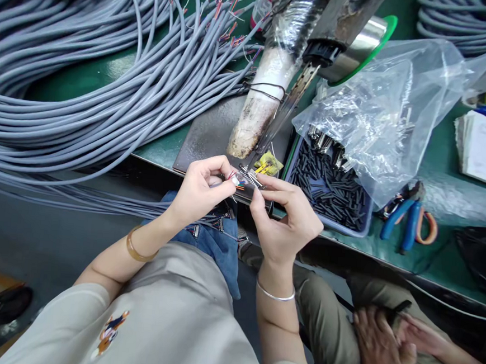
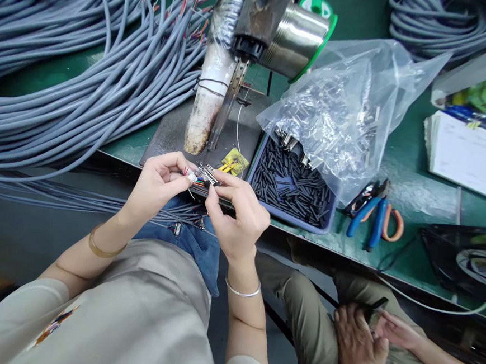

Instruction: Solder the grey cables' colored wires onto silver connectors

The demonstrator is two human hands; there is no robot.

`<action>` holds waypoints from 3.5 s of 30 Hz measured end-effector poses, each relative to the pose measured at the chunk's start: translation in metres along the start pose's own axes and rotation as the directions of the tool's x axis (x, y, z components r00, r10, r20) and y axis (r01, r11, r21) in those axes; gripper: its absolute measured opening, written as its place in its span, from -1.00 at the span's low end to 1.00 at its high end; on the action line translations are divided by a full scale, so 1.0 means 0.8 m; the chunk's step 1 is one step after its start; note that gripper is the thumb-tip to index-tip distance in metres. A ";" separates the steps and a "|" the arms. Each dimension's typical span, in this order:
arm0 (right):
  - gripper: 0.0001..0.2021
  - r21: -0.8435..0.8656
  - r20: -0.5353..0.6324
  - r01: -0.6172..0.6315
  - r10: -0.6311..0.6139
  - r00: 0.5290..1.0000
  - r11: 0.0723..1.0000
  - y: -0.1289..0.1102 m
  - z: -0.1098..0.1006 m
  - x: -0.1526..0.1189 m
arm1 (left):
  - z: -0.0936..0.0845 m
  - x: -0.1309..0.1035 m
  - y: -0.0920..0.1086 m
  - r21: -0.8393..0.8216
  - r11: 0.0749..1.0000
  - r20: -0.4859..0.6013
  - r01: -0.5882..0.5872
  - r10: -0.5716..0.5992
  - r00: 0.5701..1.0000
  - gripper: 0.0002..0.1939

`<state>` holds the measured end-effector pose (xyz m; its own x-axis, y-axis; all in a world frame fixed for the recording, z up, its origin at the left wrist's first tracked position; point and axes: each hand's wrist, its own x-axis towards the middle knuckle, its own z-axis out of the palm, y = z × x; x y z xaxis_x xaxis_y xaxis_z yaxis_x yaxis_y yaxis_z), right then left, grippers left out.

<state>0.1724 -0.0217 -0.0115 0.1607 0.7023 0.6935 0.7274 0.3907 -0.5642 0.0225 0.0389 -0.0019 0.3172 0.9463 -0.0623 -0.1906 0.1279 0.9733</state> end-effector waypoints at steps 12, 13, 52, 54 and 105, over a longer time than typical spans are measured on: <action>-0.88 0.127 -0.005 -0.190 0.193 0.981 0.973 -0.005 0.005 -0.008 | 0.005 -0.007 -0.008 -0.008 0.997 -0.049 -0.070 0.070 0.996 -0.80; -0.88 0.112 -0.006 -0.166 0.168 0.986 0.980 -0.004 0.006 -0.008 | 0.007 -0.007 -0.009 0.002 0.997 -0.060 -0.082 0.082 0.995 -0.80; -0.79 -0.182 0.014 0.203 -0.204 0.979 0.962 0.002 0.008 -0.008 | 0.011 -0.008 -0.004 0.172 0.974 -0.090 -0.145 0.162 0.983 -0.84; -0.80 -0.147 -0.017 0.150 -0.155 0.988 0.978 -0.001 0.008 -0.008 | 0.008 -0.009 -0.002 0.152 0.980 -0.079 -0.126 0.139 0.987 -0.84; -0.63 -0.164 -0.684 -0.177 0.018 0.730 0.971 0.060 -0.057 -0.086 | -0.025 -0.072 -0.004 0.273 0.955 0.423 0.112 -0.224 0.878 -0.86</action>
<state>0.2265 -0.0781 -0.0660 0.5862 0.1126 0.8023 0.7867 0.1575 -0.5969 -0.0136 -0.0102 -0.0058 0.7139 0.6769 -0.1793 0.1074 0.1472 0.9833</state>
